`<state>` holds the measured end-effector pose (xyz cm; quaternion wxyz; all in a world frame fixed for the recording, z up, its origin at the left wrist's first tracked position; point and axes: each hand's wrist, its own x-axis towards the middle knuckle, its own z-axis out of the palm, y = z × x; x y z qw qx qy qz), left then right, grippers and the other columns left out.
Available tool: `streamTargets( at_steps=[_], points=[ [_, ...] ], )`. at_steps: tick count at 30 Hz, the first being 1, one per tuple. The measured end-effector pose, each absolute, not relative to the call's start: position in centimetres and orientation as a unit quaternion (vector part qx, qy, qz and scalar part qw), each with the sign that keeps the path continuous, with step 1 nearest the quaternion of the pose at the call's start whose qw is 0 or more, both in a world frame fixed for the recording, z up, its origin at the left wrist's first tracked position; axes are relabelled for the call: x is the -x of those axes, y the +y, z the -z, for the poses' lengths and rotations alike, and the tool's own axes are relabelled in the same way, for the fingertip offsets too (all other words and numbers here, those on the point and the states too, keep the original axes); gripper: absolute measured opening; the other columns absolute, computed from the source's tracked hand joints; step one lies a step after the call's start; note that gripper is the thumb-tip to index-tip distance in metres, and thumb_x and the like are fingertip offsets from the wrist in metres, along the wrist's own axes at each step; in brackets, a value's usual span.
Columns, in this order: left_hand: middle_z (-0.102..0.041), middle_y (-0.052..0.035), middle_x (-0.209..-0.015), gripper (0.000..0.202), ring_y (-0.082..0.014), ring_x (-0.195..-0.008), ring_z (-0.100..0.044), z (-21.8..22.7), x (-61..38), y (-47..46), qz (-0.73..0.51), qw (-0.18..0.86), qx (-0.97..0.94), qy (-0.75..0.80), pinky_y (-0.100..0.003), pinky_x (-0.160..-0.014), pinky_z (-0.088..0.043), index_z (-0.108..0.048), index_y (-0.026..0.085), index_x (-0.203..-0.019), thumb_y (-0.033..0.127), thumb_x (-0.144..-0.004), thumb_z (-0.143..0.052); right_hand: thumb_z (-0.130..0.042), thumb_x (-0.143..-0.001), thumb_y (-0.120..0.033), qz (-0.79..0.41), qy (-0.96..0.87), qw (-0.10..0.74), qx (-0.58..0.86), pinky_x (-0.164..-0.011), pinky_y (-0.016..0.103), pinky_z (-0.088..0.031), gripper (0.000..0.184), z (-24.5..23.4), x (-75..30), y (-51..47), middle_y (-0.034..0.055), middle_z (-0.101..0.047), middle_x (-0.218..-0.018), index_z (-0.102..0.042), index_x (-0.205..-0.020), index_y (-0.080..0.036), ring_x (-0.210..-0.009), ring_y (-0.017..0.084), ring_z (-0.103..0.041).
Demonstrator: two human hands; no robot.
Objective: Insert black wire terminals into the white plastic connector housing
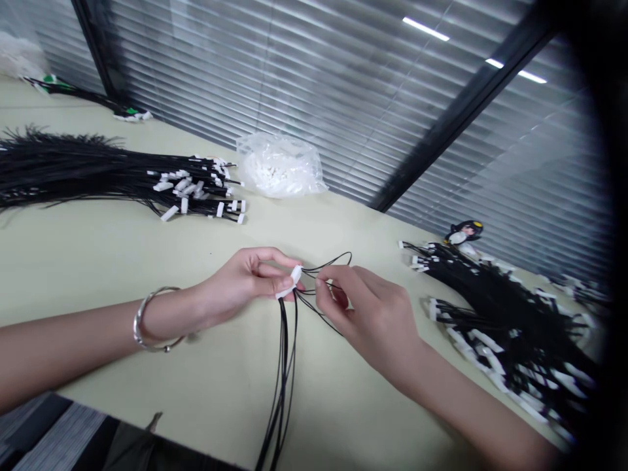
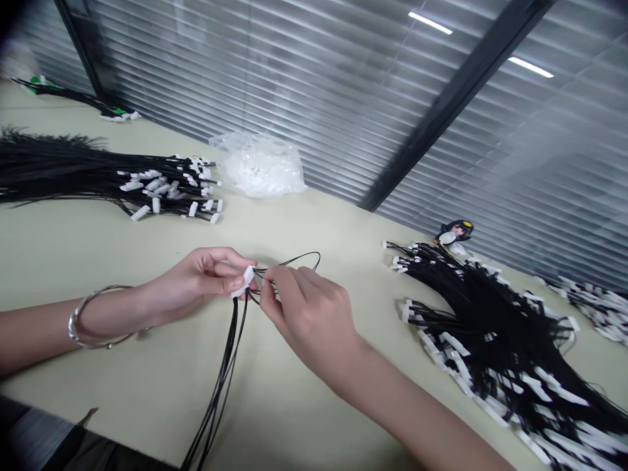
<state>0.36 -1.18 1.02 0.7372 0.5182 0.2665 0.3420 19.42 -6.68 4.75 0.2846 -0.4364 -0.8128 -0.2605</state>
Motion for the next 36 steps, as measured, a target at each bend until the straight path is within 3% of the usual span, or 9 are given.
streamTargets(
  at_steps=[15,36],
  points=[
    [-0.071,-0.0064,-0.084,0.023,-0.0140,-0.076,-0.064,-0.7,-0.4,-1.3,-0.363,0.700,-0.550,0.275,-0.028,-0.077,-0.047,-0.068,0.017,-0.095,0.022,-0.073,-0.070,-0.054,-0.080,-0.021,0.242,-0.829,0.287,0.415,-0.061,0.012,-0.026,0.009,-3.4,-19.3,-6.8,-0.0047,-0.053,-0.067,-0.053,-0.086,-0.014,-0.062,-0.003,-0.045],
    [-0.071,-0.0077,-0.086,0.021,-0.0137,-0.077,-0.064,-0.8,-0.6,-1.6,-0.377,0.672,-0.575,0.276,-0.027,-0.077,-0.048,-0.068,0.014,-0.093,0.022,-0.074,-0.068,-0.053,-0.081,-0.024,0.210,-0.822,0.288,0.445,-0.058,0.015,-0.024,0.009,-3.0,-19.1,-6.9,-0.0062,-0.050,-0.063,-0.054,-0.088,-0.017,-0.056,-0.003,-0.037]
  ],
)
